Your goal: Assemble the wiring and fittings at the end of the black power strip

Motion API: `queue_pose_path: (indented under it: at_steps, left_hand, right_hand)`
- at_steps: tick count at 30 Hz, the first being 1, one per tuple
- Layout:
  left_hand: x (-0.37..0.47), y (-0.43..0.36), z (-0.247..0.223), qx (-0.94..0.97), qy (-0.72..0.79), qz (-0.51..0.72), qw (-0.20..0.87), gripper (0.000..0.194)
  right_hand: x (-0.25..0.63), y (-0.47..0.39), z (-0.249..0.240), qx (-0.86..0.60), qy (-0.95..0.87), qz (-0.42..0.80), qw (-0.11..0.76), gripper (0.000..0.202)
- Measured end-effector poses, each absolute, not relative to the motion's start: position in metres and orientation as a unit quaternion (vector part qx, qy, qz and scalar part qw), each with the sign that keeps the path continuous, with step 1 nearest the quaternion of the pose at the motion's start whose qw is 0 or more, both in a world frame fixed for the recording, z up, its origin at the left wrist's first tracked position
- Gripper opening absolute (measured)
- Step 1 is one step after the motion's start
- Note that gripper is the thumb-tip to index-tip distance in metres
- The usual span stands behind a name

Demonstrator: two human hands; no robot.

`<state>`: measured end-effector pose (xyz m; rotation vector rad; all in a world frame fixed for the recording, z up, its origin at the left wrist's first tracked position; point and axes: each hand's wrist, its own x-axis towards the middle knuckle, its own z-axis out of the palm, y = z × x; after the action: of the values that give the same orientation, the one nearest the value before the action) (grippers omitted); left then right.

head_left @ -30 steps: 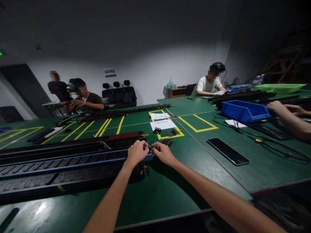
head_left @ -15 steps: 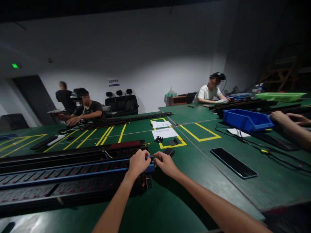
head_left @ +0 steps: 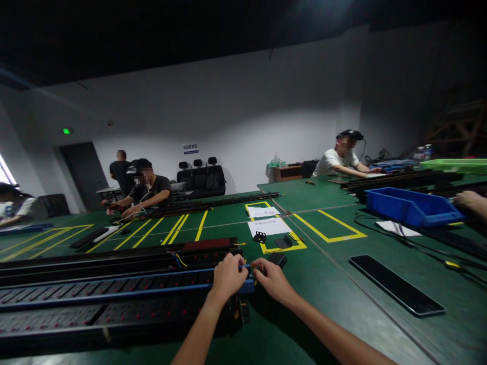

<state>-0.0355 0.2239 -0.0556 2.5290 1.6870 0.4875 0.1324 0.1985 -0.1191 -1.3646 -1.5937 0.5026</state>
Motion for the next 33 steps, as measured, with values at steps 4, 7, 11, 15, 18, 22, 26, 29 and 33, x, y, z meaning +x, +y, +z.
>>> queue_pose_path:
  at_steps: [4,7,11,15,18,22,26,29,33]
  left_hand:
    - [-0.036,0.224,-0.054,0.820,0.550,0.153,0.030,0.019]
    - [-0.035,0.222,-0.051,0.822,0.549,0.150,0.031,0.019]
    - [-0.034,0.220,-0.048,0.820,0.554,0.141,0.034,0.019]
    - [-0.034,0.219,-0.046,0.822,0.551,0.137,0.042,0.019]
    - [-0.033,0.219,-0.046,0.822,0.550,0.142,0.045,0.018]
    - [-0.033,0.220,-0.046,0.823,0.549,0.141,0.042,0.018]
    - [-0.033,0.221,-0.050,0.826,0.544,0.143,0.035,0.019]
    - [-0.033,0.223,-0.051,0.826,0.544,0.145,0.035,0.020]
    - [-0.033,0.223,-0.051,0.825,0.544,0.150,0.037,0.020]
  right_hand:
    - [0.132,0.197,-0.117,-0.555,-0.653,0.203,0.473,0.026]
    - [0.132,0.197,-0.117,-0.555,-0.654,0.204,0.472,0.026]
    - [0.133,0.197,-0.117,-0.556,-0.655,0.202,0.470,0.026]
    - [0.133,0.195,-0.114,-0.558,-0.656,0.194,0.469,0.026]
    - [0.133,0.194,-0.113,-0.564,-0.653,0.195,0.466,0.027]
    - [0.134,0.194,-0.113,-0.562,-0.656,0.196,0.464,0.028]
    - [0.135,0.194,-0.113,-0.563,-0.658,0.192,0.463,0.027]
    - [0.136,0.194,-0.114,-0.559,-0.658,0.193,0.466,0.026]
    - [0.136,0.194,-0.114,-0.557,-0.657,0.194,0.469,0.025]
